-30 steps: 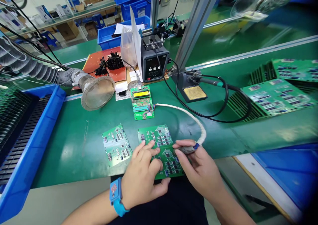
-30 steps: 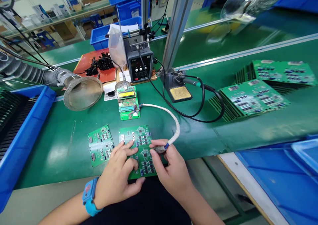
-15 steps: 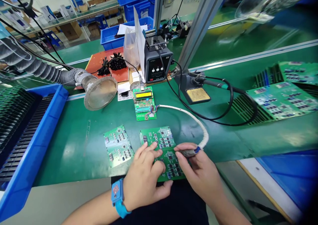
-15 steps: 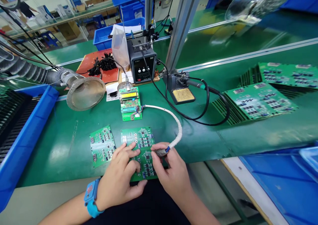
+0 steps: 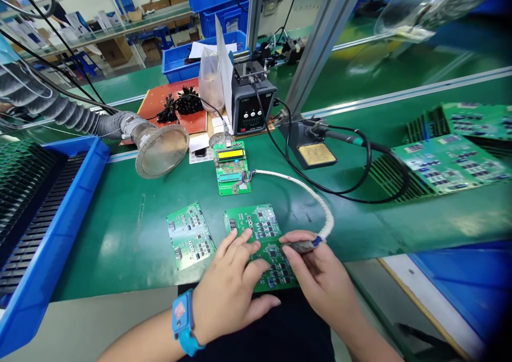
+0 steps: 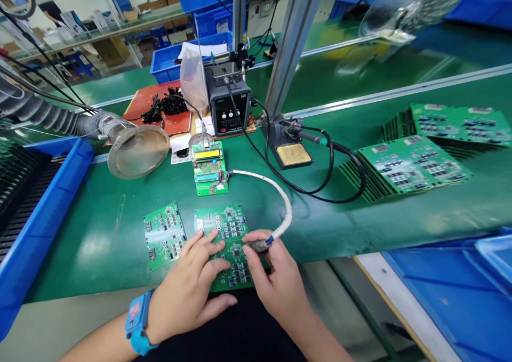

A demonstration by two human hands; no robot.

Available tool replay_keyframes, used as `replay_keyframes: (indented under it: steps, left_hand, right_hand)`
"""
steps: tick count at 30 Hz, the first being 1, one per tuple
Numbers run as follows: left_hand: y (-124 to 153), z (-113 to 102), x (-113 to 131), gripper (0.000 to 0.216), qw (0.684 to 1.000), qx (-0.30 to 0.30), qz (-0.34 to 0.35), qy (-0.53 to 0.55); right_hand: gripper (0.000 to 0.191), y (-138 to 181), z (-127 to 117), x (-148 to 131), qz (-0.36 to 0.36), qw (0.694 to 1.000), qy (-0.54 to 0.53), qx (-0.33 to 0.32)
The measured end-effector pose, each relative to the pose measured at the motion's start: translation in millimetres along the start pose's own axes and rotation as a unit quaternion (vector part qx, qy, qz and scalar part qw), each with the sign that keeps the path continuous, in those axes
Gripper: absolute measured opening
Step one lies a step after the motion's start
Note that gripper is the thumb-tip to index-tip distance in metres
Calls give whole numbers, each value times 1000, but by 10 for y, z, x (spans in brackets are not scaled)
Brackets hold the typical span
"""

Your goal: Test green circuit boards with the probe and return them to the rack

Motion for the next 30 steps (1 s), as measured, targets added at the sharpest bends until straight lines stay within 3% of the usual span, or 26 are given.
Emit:
replay_keyframes:
  steps: [3,7,10,13,16,20,30]
  left_hand:
    - [-14,-65,-14,53,1000,-18,9,23]
    - [-47,-125,-71,60,998,8,-1,60]
    - [-104,-142,-119,81,999,10,-15,31]
    - [-178,-133,-169,111,998,-39,-34,-23]
    - [-232,-112,-210,126,990,-124,-60,-41]
    - [-269,-121,-223,129,976,-189,-89,-58]
    - [-287,-125,-228,125,979,-172,-89,-56]
  right_hand:
    - [8,-9,10,1,-2,1000,0,0]
    - [8,-18,15,0,-1,1000,2,-1]
    - [9,-12,4,1,-1,1000,6,-1]
    - [9,4,-7,14,3,1000,4,1]
    - [9,12,-2,32,7,1000,-2,1]
    - [8,-1,16,38,9,1000,-9,0]
    - [8,-3,18,33,8,1000,-8,7]
Point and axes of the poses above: each hand's wrist, its own y-axis away from the middle knuckle, its own z-axis out of the palm, x = y × z, the point moved 4 cm from there along -y, towards the middle knuckle, and after that the axes turned 2 degrees about -z, right-handed, at the moved point
